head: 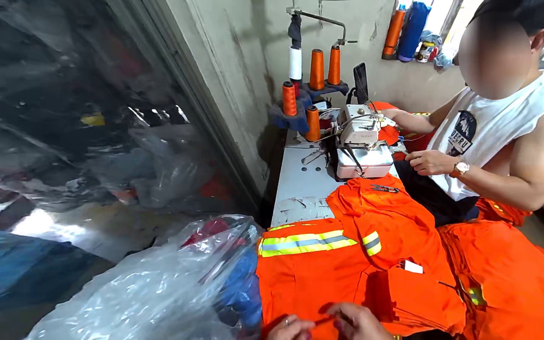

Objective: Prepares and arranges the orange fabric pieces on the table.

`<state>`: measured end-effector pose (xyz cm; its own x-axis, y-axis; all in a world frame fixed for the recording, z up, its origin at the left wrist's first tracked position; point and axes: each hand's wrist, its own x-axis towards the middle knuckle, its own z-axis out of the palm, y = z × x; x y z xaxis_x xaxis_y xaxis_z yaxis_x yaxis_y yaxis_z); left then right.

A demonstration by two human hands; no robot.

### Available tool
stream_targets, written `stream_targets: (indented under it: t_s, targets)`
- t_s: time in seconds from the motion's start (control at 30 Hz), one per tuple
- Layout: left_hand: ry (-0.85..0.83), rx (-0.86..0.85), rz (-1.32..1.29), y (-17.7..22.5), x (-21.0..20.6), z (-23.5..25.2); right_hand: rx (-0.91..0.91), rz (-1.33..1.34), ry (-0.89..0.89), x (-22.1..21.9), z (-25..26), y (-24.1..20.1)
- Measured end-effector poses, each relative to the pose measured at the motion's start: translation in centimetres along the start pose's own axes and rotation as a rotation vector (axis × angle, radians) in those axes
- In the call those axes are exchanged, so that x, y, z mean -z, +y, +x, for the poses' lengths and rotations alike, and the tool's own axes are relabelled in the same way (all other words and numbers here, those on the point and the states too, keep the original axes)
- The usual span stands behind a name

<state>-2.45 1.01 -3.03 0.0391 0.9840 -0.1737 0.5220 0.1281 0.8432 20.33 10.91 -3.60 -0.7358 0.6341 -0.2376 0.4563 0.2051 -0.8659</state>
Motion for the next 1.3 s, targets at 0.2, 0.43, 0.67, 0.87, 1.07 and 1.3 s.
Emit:
stream_targets:
  t_s: [0.2, 0.43, 0.67, 0.87, 1.07, 1.3]
  targets:
    - [0.075, 0.243, 0.121, -0.4, 1.3, 5.2, -0.344, 0.007, 0.102, 0.4, 4.6, -0.3]
    - [0.033, 0.268, 0.245, -0.5, 1.3, 6.0, -0.406, -0.159, 0.102, 0.0, 5.8, -1.1]
    - [-0.288, 0.429, 0.551, 2.5, 2.1, 8.4, -0.498, -0.339, -0.088, 1.0, 7.2, -3.0]
    - [-0.272, 0.287, 0.539, 1.9, 3.1, 7.8, -0.386, -0.244, -0.017, 1.3, 5.7, -2.8]
    - [-0.066, -0.235, -0.25, 4.0, 3.7, 4.3, 0.237, 0.15, 0.422, 1.6, -2.8, -3.8]
    - [-0.126, -0.286, -0.404, 15.3, -3.7, 11.2, 0.056, 0.294, 1.116, 7.3, -9.3, -4.8]
